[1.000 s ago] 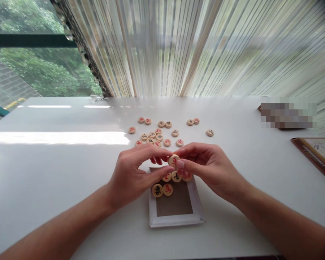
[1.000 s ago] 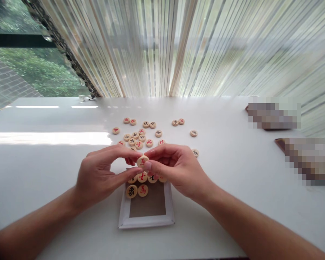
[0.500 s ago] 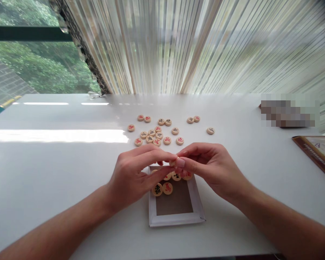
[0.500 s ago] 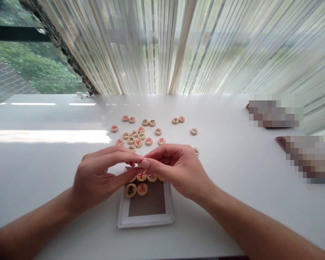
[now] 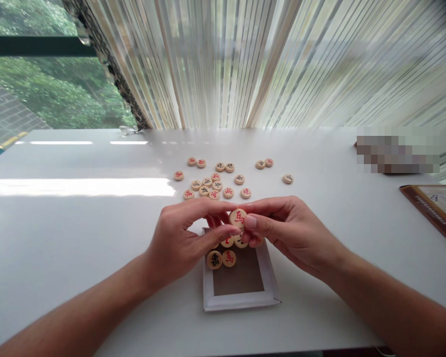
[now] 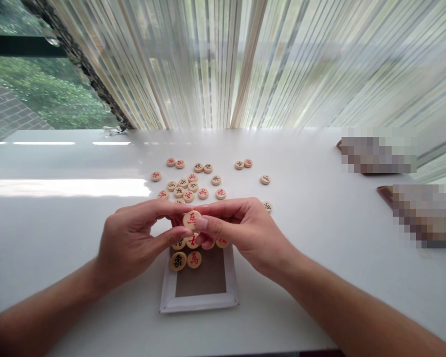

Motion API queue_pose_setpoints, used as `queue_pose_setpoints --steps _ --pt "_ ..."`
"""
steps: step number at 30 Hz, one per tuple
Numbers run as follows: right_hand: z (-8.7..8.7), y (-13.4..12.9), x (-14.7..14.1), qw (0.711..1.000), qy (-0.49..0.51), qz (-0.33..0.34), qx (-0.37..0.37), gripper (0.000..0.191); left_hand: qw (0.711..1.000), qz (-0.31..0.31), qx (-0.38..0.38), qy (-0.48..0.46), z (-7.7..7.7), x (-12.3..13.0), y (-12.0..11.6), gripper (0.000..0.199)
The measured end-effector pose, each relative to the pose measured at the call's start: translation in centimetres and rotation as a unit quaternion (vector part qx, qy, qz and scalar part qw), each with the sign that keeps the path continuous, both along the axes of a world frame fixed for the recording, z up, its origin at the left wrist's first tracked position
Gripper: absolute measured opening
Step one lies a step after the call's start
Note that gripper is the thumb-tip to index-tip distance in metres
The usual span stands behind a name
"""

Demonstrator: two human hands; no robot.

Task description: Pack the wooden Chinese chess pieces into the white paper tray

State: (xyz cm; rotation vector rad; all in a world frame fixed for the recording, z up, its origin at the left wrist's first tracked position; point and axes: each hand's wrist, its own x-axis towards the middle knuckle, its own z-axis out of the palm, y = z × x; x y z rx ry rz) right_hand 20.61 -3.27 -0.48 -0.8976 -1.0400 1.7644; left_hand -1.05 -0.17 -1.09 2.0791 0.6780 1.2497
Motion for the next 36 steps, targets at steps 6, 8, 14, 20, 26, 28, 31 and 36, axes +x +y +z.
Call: queue_pose_setpoints --steps 6,8,14,20,26,28,31,36 --pt "0.0 -0.1 -0.1 1.000 0.002 0.027 0.003 0.025 0.999 0.016 0.043 0.008 0.2 -0.1 -0.1 0.023" --pt "0.0 -0.2 -0.1 0.999 -0.001 0.043 0.007 0.026 0.998 0.020 0.054 0.010 0.2 0.0 -0.2 0.022" --pt "0.1 -0.4 -0.2 0.998 -0.010 0.064 0.010 0.023 0.996 -0.006 0.086 0.027 0.2 -0.1 -0.5 0.019" --pt "0.1 -0.4 -0.2 0.999 -0.008 0.043 -0.005 0.028 0.994 -0.021 0.100 0.042 0.3 -0.2 -1.0 0.023" --pt "0.5 -0.4 -0.1 0.999 -0.045 0.022 0.021 0.022 0.997 -0.032 0.072 0.014 0.1 0.2 -0.9 0.023" --pt "0.5 -0.3 -0.1 0.998 -0.056 0.021 0.034 0.021 0.998 -0.037 0.055 0.000 0.1 0.3 -0.8 0.024" --pt "0.6 -0.2 0.1 0.996 -0.061 0.025 0.053 0.021 0.999 -0.035 0.021 -0.011 0.2 0.3 -0.8 0.025" --pt "0.3 -0.1 0.3 0.997 -0.042 0.037 0.061 0.021 0.999 -0.024 -0.028 -0.023 0.2 0.3 -0.8 0.023"
